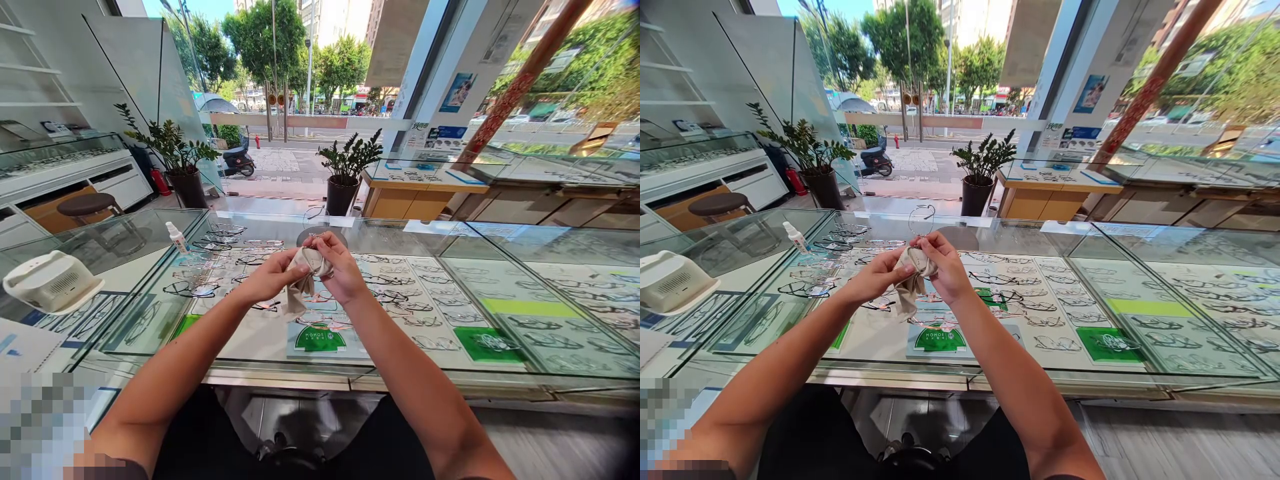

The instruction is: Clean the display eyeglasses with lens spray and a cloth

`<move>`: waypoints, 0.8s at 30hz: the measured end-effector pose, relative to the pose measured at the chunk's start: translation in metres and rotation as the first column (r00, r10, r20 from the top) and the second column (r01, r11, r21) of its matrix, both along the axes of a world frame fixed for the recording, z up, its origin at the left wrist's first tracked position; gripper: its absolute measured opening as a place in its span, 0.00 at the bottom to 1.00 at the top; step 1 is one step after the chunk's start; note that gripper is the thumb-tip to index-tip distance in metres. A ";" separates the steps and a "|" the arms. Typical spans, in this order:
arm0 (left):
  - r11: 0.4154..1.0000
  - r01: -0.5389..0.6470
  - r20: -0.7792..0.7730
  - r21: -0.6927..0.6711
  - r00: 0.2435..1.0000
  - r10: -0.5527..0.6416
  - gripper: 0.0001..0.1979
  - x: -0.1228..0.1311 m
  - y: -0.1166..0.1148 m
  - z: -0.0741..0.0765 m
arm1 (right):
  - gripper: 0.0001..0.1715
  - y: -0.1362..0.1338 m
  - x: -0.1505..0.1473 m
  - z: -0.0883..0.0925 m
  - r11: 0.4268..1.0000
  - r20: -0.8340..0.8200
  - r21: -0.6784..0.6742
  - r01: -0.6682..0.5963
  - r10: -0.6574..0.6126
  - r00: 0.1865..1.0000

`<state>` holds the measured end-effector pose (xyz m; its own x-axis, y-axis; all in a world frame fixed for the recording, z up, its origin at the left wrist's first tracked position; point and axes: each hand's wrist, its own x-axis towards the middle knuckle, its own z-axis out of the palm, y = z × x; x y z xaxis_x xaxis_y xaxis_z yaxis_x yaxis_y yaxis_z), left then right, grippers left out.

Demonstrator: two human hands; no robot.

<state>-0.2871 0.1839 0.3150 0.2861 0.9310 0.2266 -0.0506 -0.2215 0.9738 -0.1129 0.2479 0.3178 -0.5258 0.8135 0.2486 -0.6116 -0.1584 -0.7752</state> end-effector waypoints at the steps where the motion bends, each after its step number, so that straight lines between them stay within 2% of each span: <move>1: 1.000 0.004 0.003 0.004 1.000 -0.004 0.25 0.001 0.000 0.000 | 0.23 0.000 -0.001 -0.001 1.000 0.000 0.000 0.002 -0.002 1.000; 5: 0.999 -0.032 0.056 0.015 0.998 0.031 0.24 0.006 0.001 -0.002 | 0.22 -0.002 -0.003 -0.002 1.000 0.001 0.008 -0.012 0.012 1.000; 10: 0.984 -0.179 0.164 0.007 0.971 0.175 0.29 0.013 0.002 -0.008 | 0.23 -0.005 -0.006 -0.005 1.000 0.027 0.009 -0.017 0.016 1.000; 15: 0.942 -0.337 0.209 0.009 0.922 0.327 0.32 0.014 0.003 -0.010 | 0.24 -0.008 -0.010 -0.008 0.998 0.050 0.054 0.015 -0.018 0.999; 20: 0.945 -0.327 0.229 0.021 0.922 0.314 0.29 0.011 0.004 -0.006 | 0.20 -0.011 -0.007 -0.004 0.988 0.087 0.154 0.007 -0.020 0.996; 24: 0.973 -0.225 0.173 0.050 0.961 0.214 0.28 0.006 0.002 0.001 | 0.18 -0.007 -0.001 0.001 0.981 0.084 0.193 0.012 -0.029 0.996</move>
<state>-0.2814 0.1855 0.3160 0.0294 0.9473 0.3189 -0.1521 -0.3111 0.9381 -0.1134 0.2405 0.3188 -0.5354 0.7658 0.3562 -0.5430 0.0108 -0.8396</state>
